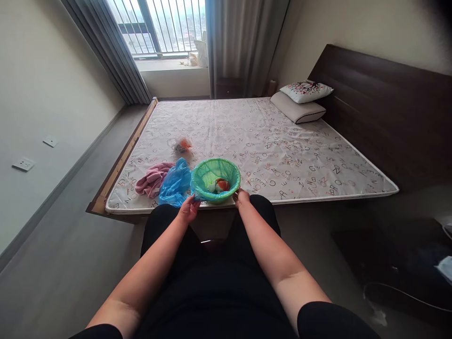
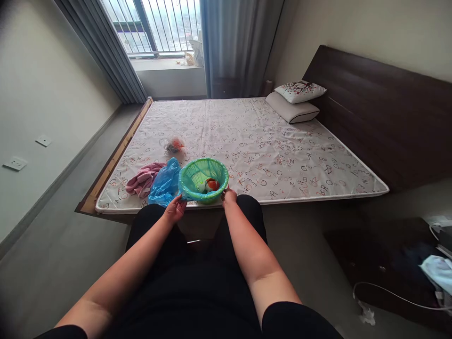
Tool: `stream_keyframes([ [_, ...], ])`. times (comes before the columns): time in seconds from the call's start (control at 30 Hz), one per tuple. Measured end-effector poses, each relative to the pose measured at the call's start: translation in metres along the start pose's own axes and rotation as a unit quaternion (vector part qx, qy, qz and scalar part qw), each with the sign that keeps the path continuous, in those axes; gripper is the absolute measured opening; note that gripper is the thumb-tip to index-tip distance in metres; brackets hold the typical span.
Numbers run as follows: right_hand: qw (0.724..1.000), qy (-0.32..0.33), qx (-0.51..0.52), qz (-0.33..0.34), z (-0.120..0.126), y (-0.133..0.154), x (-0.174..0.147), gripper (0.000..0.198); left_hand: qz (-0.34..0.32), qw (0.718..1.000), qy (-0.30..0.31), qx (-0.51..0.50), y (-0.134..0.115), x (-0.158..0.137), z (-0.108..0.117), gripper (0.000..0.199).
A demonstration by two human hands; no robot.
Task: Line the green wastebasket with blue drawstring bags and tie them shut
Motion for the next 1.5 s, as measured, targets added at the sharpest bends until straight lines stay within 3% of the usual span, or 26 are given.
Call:
stream_keyframes([
  [0.1,0.998,-0.028,0.025,-0.056,0.003,0.014,0.000,0.022,-0.013,1.000,0.010,0.001,-0.009,-0.004,-0.001,0.007],
  [0.2,0.997,-0.018,0.054,-0.050,0.003,0.031,0.000,0.012,-0.034,0.999,0.017,0.004,-0.019,-0.007,0.000,0.014],
  [0.33,0.999,0.001,0.044,-0.012,0.001,0.044,-0.002,0.023,-0.048,0.999,0.022,0.005,-0.024,-0.010,0.000,0.017],
  [0.57,0.986,0.037,-0.116,0.110,-0.002,0.059,-0.013,0.043,-0.071,0.997,0.041,0.005,-0.029,-0.012,-0.013,0.019],
  [0.77,0.965,0.035,-0.200,0.166,-0.004,0.071,-0.021,0.052,-0.071,0.991,0.109,0.025,-0.032,-0.024,-0.023,0.020],
  [0.9,0.969,0.075,-0.180,0.149,-0.012,0.069,-0.030,0.054,-0.041,0.979,0.195,0.040,-0.025,-0.032,-0.026,0.022],
  [1.03,0.971,0.173,-0.140,0.091,-0.022,0.066,-0.045,0.033,-0.014,0.973,0.230,0.031,-0.018,-0.038,-0.028,0.020],
  [1.17,0.960,0.257,-0.097,0.044,-0.027,0.070,-0.058,0.033,0.002,0.975,0.220,0.012,-0.018,-0.040,-0.031,0.019],
  [1.3,0.952,0.298,0.067,-0.033,-0.023,0.085,-0.060,0.044,0.011,0.992,0.122,-0.029,-0.027,-0.035,-0.027,0.019],
  [1.4,0.948,0.253,0.179,-0.067,-0.017,0.095,-0.056,0.040,0.009,0.997,0.064,-0.037,-0.032,-0.030,-0.022,0.016],
  [1.5,0.961,0.182,0.197,-0.061,-0.012,0.096,-0.052,0.032,0.002,0.998,0.050,-0.033,-0.033,-0.031,-0.021,0.018],
])
Point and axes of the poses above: each hand's wrist, its own x-axis towards the middle knuckle, its own z-axis out of the back of the hand, y = z × x, the point moved 2 cm from there along x, towards the middle knuckle, and after that the axes turned 14 degrees about z, right-handed, at the moved point
